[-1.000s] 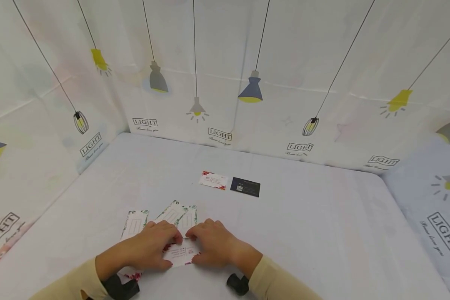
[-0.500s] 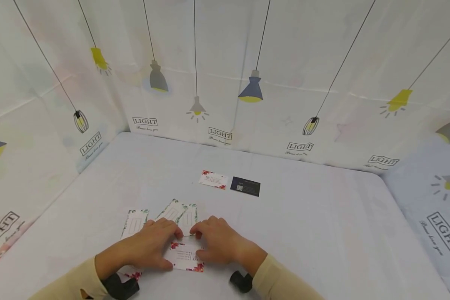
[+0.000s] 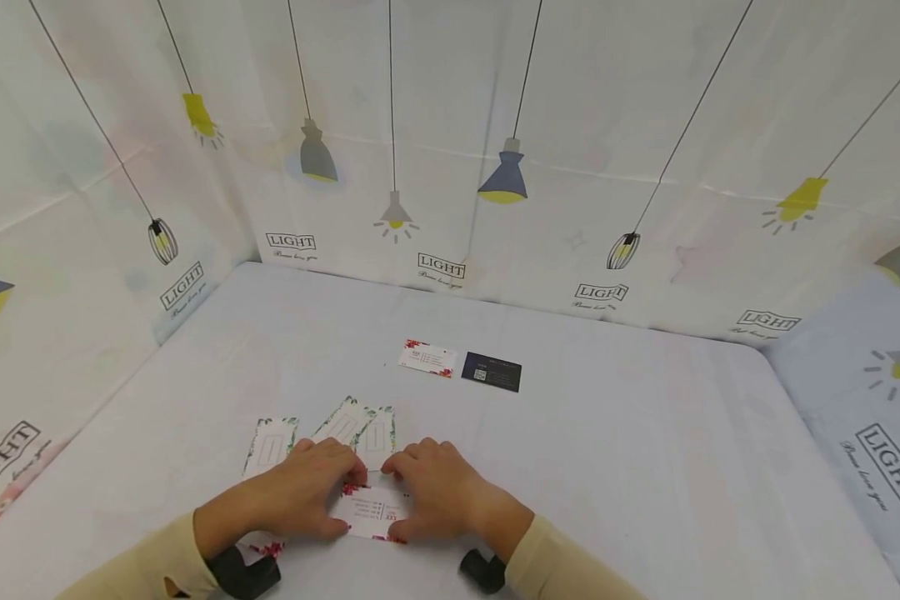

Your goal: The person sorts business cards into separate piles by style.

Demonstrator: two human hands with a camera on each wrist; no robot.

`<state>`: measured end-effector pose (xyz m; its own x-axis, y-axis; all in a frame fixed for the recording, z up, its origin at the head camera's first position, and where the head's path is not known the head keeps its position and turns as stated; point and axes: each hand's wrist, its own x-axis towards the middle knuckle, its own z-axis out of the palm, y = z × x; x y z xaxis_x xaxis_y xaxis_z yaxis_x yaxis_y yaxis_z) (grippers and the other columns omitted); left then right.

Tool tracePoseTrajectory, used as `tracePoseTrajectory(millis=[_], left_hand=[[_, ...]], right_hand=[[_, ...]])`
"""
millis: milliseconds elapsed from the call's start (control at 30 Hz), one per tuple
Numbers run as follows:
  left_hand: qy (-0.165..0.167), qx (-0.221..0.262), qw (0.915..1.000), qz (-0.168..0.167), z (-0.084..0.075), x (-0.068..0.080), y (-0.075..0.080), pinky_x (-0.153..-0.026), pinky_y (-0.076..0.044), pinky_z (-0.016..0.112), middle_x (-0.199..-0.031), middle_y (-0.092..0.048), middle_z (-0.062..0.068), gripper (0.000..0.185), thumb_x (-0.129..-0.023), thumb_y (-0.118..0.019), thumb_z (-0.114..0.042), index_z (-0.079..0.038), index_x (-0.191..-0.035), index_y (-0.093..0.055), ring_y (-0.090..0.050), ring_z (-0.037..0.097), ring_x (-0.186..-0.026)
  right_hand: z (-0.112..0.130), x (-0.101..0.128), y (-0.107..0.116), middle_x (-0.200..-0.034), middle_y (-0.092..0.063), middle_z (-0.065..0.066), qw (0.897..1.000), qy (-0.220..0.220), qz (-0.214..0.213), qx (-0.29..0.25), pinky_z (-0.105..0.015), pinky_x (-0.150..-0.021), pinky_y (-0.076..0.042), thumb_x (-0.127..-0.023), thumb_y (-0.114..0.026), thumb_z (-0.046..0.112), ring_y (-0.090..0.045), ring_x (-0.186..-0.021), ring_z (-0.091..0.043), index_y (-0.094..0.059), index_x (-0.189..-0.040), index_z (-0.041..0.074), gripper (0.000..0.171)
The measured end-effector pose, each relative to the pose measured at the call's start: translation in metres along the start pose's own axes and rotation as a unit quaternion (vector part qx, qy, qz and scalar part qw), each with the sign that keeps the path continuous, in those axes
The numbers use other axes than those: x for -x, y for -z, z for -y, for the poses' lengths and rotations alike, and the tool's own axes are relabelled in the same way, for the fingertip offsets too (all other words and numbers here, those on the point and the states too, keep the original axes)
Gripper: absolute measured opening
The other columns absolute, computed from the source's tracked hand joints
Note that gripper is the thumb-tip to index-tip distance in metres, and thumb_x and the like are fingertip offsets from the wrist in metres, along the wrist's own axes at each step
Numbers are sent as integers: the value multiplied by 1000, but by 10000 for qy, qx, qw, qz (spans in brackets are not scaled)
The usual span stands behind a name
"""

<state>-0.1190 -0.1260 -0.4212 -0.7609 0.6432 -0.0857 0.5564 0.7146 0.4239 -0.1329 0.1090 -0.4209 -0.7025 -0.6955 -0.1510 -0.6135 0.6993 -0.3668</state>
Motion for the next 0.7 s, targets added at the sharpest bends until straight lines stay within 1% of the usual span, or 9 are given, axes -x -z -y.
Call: tracePoseTrajectory(millis=[133, 300, 400, 533, 600, 700], left_hand=[[-51, 37, 10000, -65, 2, -1, -1, -83, -33, 38, -100, -55, -16, 40, -76, -83, -36, -21, -107, -62, -48, 10, -102], [-17, 311, 9995, -78, 4, -2, -2, -86, -33, 39, -100, -54, -16, 40, -76, -83, -34, -21, -107, -61, -47, 10, -102], [58, 486, 9987, -105, 4, -3, 0, -87, -32, 39, -99, -53, -16, 40, -76, -83, -34, -21, -107, -61, -46, 10, -102], [96, 606, 9980, -168, 4, -4, 2, -85, -32, 39, -100, -54, -15, 41, -76, -83, -34, -20, -108, -61, -46, 11, -103], [80, 613, 9979, -214, 4, -4, 3, -86, -33, 39, -104, -56, -13, 44, -76, -84, -34, -19, -110, -61, -47, 12, -106], [44, 622, 9976, -313, 4, -5, 3, -89, -33, 42, -115, -58, -9, 51, -75, -86, -35, -18, -116, -60, -47, 15, -114]], right_hand=[[1, 0, 0, -104, -60, 14, 10000, -24, -49, 33, -34, -86, -42, -78, -80, 45, -49, -98, -10, -63, -125, 18, 57], [2, 2, -1, -104, -57, 15, 9999, 9, -110, 38, -32, -86, -41, -74, -82, 54, -48, -98, -9, -61, -127, 20, 66], [1, 4, -1, -104, -57, 14, 9998, 94, -186, 39, -33, -86, -41, -74, -82, 52, -48, -98, -9, -60, -128, 20, 66], [0, 4, -1, -106, -59, 12, 9996, 123, -272, 21, -34, -86, -42, -77, -80, 46, -49, -98, -10, -61, -127, 18, 60], [-1, 4, -1, -108, -60, 11, 9994, 81, -330, 19, -36, -87, -42, -78, -79, 46, -49, -99, -11, -62, -127, 17, 59], [-2, 4, 1, -111, -62, 8, 9989, 13, -469, 36, -39, -90, -43, -79, -78, 45, -50, -100, -13, -62, -127, 15, 58]])
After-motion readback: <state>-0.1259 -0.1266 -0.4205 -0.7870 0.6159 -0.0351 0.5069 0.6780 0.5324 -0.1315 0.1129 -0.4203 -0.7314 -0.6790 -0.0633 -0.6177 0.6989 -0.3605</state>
